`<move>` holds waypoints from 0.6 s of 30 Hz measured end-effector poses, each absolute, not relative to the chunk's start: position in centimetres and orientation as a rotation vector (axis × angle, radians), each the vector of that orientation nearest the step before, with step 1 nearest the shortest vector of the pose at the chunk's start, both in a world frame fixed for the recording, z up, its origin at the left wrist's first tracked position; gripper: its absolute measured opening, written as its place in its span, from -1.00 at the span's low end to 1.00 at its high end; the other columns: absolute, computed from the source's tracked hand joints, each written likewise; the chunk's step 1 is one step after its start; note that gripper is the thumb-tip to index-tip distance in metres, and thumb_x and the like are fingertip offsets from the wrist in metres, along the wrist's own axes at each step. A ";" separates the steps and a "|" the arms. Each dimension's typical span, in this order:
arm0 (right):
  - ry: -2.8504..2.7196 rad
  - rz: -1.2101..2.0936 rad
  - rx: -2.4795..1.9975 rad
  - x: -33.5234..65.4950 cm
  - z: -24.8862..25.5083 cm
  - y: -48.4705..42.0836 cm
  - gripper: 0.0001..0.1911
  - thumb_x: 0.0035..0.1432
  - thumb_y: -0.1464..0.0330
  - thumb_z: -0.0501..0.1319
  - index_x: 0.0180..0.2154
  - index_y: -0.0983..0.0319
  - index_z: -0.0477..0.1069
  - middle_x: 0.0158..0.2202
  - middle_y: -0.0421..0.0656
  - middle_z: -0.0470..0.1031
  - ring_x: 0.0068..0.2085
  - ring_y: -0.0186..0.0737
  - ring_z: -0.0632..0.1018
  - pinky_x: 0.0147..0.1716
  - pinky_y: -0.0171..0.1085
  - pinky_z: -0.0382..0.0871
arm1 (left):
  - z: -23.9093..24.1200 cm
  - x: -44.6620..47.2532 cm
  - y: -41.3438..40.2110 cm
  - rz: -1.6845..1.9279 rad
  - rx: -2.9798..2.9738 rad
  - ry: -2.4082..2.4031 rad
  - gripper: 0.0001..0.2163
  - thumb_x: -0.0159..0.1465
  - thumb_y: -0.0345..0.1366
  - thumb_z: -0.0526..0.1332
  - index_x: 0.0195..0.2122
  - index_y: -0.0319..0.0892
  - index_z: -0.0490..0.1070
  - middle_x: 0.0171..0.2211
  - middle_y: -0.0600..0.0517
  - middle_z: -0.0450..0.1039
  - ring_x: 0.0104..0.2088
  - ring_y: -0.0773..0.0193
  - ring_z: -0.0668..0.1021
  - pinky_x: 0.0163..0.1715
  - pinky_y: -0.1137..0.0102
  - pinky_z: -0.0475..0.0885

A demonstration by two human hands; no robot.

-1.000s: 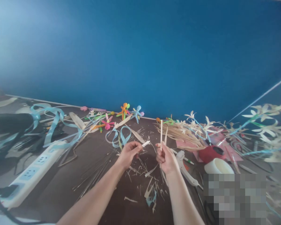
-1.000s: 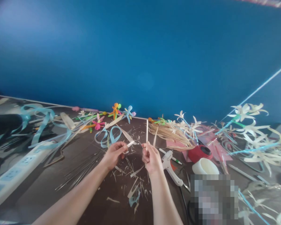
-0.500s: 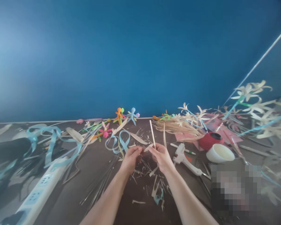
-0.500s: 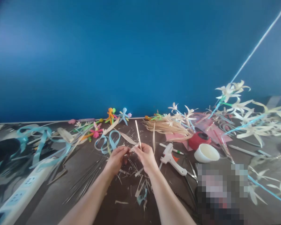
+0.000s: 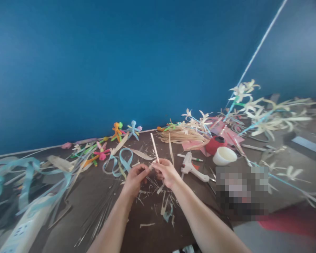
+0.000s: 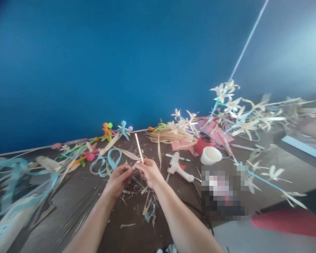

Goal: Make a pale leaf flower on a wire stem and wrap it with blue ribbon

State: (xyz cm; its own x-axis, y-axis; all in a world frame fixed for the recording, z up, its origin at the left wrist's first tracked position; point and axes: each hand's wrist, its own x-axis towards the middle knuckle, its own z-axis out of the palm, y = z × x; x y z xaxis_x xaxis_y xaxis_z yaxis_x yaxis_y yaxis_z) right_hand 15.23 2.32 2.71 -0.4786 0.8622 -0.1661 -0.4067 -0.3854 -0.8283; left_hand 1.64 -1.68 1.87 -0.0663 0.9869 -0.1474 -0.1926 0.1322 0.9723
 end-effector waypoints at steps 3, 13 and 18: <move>-0.924 1.959 -0.759 15.2 2.7 2.5 -0.74 -0.15 0.28 0.28 -0.58 0.25 0.22 -0.74 -0.42 0.11 -0.75 -0.58 0.00 -0.78 -0.45 -0.25 | 1.9 1.6 -1.5 1.240 0.939 1.167 -0.81 0.01 -0.24 0.30 -0.48 -0.21 0.33 -0.65 0.18 0.23 -0.68 0.51 0.25 -0.69 0.58 0.15; -0.898 2.011 -0.699 15.1 2.8 2.4 -0.75 -0.13 0.28 0.28 -0.57 0.25 0.23 -0.74 -0.40 0.13 -0.75 -0.56 0.03 -0.79 -0.45 -0.24 | 1.8 1.5 -1.4 1.250 0.946 1.104 -0.82 0.02 -0.28 0.30 -0.52 -0.21 0.31 -0.64 0.19 0.23 -0.67 0.51 0.25 -0.67 0.57 0.14; -0.892 1.957 -0.712 15.2 2.9 2.6 -0.74 -0.10 0.23 0.25 -0.54 0.24 0.23 -0.72 -0.38 0.20 -0.75 -0.55 0.05 -0.79 -0.45 -0.23 | 1.8 1.5 -1.3 1.253 0.955 1.144 -0.81 0.00 -0.27 0.31 -0.53 -0.21 0.31 -0.64 0.17 0.26 -0.67 0.51 0.26 -0.67 0.57 0.16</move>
